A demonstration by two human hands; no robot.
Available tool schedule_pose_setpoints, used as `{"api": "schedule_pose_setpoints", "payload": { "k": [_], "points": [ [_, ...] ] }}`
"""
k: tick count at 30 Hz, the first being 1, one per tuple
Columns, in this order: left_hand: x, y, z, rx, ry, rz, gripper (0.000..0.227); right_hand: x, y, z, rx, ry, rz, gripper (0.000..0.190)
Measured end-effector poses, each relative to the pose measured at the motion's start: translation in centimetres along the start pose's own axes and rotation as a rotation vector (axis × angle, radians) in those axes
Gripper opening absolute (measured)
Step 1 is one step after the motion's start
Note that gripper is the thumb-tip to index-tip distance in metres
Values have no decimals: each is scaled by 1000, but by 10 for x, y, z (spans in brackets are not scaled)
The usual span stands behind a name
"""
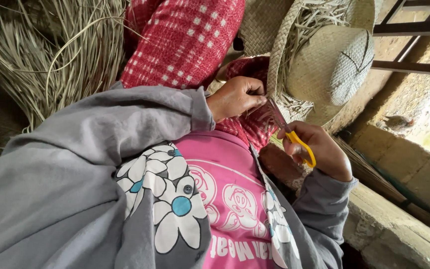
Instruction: Trimming the excess straw fibers from the edge of a woven hat using scissors
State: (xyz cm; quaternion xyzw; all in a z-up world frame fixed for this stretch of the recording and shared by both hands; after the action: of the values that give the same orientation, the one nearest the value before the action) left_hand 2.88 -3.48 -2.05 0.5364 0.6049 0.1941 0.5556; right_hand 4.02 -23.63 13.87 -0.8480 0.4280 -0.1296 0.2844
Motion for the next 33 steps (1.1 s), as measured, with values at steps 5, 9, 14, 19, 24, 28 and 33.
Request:
{"api": "schedule_pose_setpoints", "payload": {
  "k": [5,9,14,19,24,28,33],
  "points": [
    [-4,-11,6,42,-33,-26,11,-2,-9,11,-18,-8,-36,53],
    [-7,-15,7,63,-21,-37,9,-3,-12,16,-54,-16,-52,52],
    [-3,-8,2,50,1,-61,9,-9,-17,25,-42,-27,-66,50],
    [2,4,-10,17,24,-58,10,-14,-17,36,9,-36,-90,47],
    [0,34,-19,-76,22,56,11,-3,-7,33,85,42,-49,36],
    [-10,119,0,-286,9,264,13,1,-16,-5,194,90,115,50],
    [-45,121,120,-87,99,557,33,-3,-21,-44,267,232,248,74]
  ]
}}
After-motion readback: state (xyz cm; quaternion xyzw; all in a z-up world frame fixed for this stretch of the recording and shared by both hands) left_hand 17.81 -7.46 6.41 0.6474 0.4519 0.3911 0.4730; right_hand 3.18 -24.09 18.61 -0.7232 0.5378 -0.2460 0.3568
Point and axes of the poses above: each hand's wrist, its own z-axis towards the middle knuckle, its own x-axis out of the back of the hand, y = z × x, the point moved 3 cm from there along z, towards the middle knuckle, and after that the axes turned 15 degrees about z, right-handed, at the moved point
